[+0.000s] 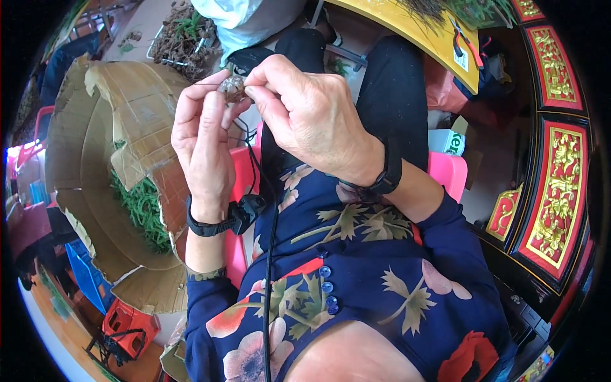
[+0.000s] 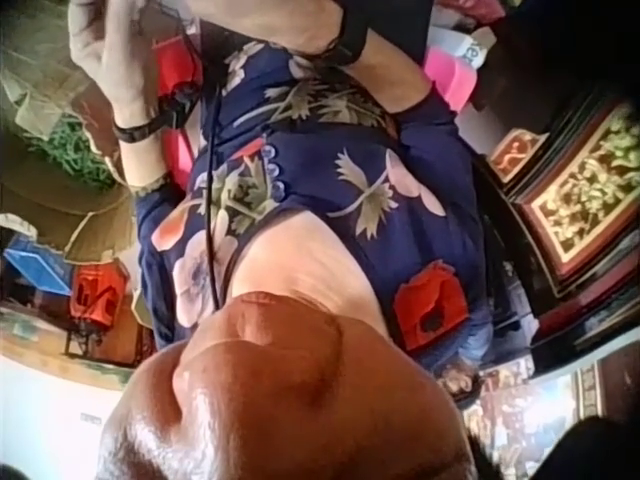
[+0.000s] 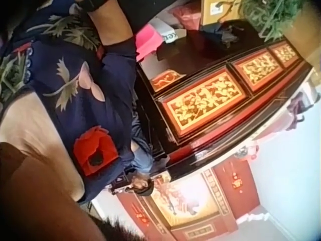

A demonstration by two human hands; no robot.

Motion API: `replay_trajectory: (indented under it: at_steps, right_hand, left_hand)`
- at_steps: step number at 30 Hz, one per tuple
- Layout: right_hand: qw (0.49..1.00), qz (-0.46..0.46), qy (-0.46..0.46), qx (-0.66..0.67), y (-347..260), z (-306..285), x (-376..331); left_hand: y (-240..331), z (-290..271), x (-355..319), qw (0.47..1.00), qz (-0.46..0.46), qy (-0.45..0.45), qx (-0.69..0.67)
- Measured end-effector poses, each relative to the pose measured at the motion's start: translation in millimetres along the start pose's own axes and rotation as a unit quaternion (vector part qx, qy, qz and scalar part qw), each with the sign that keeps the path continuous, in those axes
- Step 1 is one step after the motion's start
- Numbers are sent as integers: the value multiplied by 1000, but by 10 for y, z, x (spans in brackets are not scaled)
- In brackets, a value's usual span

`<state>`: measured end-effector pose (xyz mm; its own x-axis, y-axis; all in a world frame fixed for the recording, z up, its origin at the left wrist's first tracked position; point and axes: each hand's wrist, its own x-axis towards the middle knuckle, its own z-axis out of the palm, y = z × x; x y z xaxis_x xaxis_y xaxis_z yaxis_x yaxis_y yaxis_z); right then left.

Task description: Trimming plastic foliage sprigs and attaching them to a decorative base using wire.

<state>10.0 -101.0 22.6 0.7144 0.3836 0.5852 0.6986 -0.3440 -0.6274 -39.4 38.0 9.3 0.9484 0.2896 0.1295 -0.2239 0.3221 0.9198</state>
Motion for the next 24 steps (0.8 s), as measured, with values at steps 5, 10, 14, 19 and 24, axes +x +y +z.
replay_trajectory:
  at_steps: [5,10,14,19,24]
  right_hand:
    - [999,-33,8,14,1,13,1]
    - [1000,-11,3,24,-5,-38,5]
    - [999,-25,7,25,40,-37,33]
    - [998,-21,-16,62,51,-83,28]
    - [995,-15,-12,102,74,-111,46]
  left_hand:
    - [5,-75,48,997,-9,16,-72]
    - [68,-100,33,994,-61,-8,-90]
    - [14,-126,36,990,-83,-31,-112]
    - [21,-144,35,988,-66,-56,-130]
    - [17,-129,33,987,-51,-81,-127]
